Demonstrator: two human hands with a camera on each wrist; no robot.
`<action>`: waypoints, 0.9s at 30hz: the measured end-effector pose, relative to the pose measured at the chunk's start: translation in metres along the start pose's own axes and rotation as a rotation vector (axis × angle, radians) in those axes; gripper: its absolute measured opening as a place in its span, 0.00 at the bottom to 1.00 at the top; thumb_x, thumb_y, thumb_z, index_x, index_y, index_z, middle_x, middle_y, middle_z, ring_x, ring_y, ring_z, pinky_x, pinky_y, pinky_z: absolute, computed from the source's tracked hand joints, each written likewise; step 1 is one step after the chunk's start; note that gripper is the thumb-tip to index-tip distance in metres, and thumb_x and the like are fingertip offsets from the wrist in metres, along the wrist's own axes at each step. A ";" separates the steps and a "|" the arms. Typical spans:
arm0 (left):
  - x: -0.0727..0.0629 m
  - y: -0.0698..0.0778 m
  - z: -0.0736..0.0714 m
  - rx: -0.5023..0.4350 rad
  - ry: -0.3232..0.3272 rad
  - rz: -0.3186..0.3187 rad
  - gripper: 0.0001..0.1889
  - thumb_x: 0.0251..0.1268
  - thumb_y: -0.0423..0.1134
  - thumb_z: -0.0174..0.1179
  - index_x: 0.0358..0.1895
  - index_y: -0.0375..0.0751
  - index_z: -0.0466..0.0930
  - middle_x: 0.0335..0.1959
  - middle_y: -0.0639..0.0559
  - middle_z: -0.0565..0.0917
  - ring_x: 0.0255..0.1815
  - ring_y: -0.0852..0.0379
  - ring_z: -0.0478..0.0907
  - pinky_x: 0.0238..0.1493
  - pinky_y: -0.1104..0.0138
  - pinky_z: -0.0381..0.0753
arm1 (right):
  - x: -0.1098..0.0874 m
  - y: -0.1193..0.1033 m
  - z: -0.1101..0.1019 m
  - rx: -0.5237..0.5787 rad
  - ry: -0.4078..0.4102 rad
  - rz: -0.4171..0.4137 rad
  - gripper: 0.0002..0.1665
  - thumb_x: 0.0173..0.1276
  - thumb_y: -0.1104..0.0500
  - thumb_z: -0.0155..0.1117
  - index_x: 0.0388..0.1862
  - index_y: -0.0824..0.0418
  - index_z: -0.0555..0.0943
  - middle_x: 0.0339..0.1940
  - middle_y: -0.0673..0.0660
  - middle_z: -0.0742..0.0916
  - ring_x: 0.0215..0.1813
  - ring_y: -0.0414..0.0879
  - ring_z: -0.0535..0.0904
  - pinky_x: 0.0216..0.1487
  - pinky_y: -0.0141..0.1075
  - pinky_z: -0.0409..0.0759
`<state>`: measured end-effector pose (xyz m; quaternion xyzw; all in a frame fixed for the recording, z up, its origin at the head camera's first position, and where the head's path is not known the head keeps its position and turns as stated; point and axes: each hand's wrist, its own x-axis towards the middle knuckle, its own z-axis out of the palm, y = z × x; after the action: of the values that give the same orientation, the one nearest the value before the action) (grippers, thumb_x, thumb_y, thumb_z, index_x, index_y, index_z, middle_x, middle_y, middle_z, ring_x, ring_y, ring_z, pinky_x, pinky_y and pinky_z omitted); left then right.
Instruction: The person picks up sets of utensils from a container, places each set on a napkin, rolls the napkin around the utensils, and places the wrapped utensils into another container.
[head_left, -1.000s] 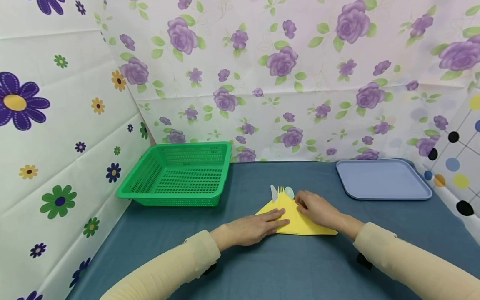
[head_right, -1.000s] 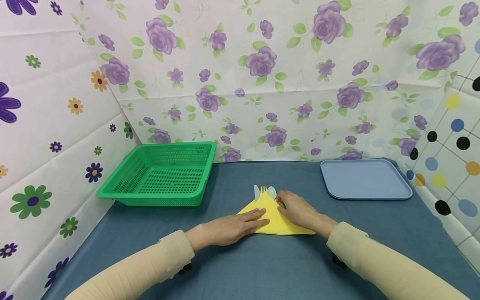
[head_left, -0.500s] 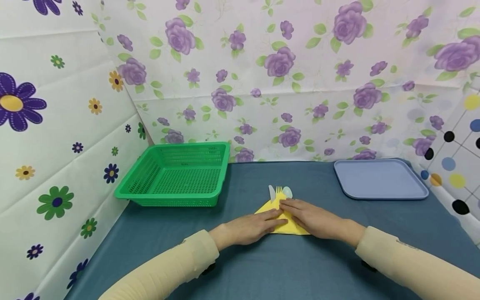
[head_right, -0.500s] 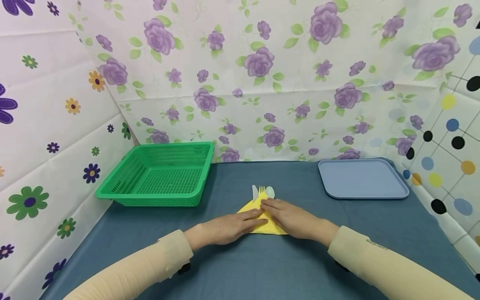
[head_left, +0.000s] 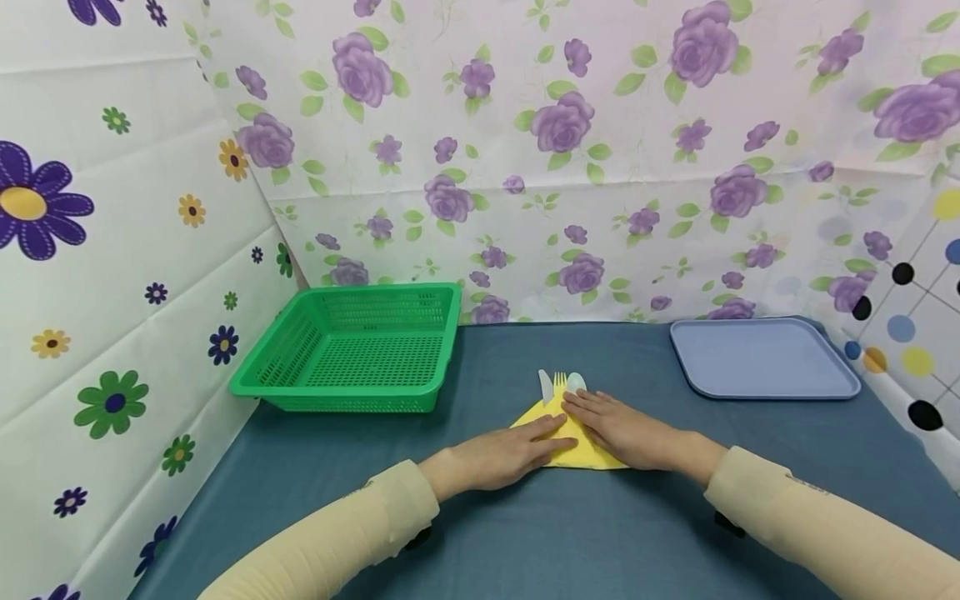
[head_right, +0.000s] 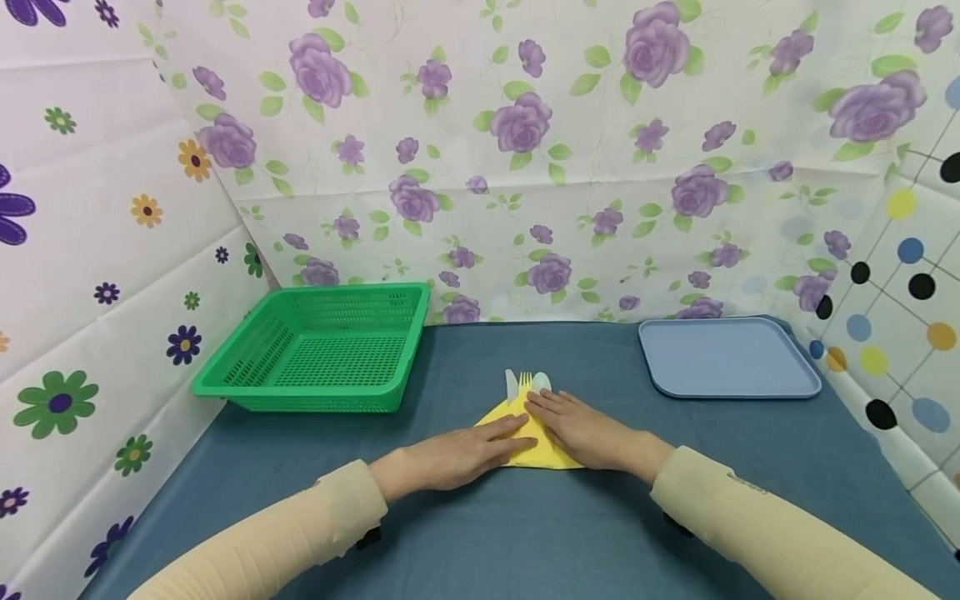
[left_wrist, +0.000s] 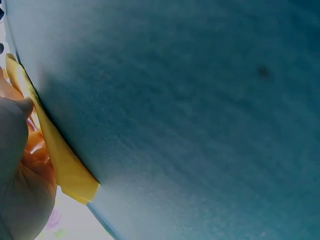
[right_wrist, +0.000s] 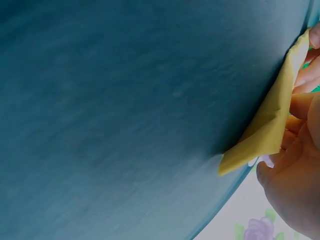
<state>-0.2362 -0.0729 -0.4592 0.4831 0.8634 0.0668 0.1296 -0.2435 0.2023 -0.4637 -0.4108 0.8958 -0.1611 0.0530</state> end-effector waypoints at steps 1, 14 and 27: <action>0.000 0.000 0.000 0.002 0.000 0.000 0.28 0.90 0.50 0.35 0.86 0.60 0.48 0.87 0.54 0.46 0.86 0.58 0.44 0.80 0.58 0.61 | -0.001 0.001 0.000 -0.003 -0.006 -0.002 0.31 0.88 0.58 0.47 0.83 0.68 0.59 0.84 0.63 0.62 0.84 0.63 0.54 0.80 0.62 0.53; 0.004 0.002 0.001 0.021 0.014 0.006 0.29 0.90 0.50 0.36 0.86 0.55 0.48 0.87 0.53 0.45 0.86 0.60 0.42 0.80 0.61 0.60 | -0.040 -0.008 0.001 0.007 -0.019 -0.008 0.35 0.88 0.48 0.45 0.87 0.56 0.55 0.87 0.53 0.58 0.86 0.54 0.51 0.80 0.60 0.57; 0.000 -0.001 0.003 -0.002 0.017 -0.013 0.29 0.90 0.51 0.35 0.86 0.58 0.46 0.87 0.55 0.43 0.86 0.60 0.42 0.80 0.59 0.60 | -0.066 -0.018 0.005 -0.006 -0.110 -0.108 0.38 0.86 0.42 0.46 0.88 0.49 0.51 0.87 0.48 0.57 0.85 0.52 0.55 0.78 0.53 0.64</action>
<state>-0.2359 -0.0739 -0.4627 0.4767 0.8675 0.0709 0.1230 -0.1865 0.2397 -0.4646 -0.4666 0.8687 -0.1384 0.0922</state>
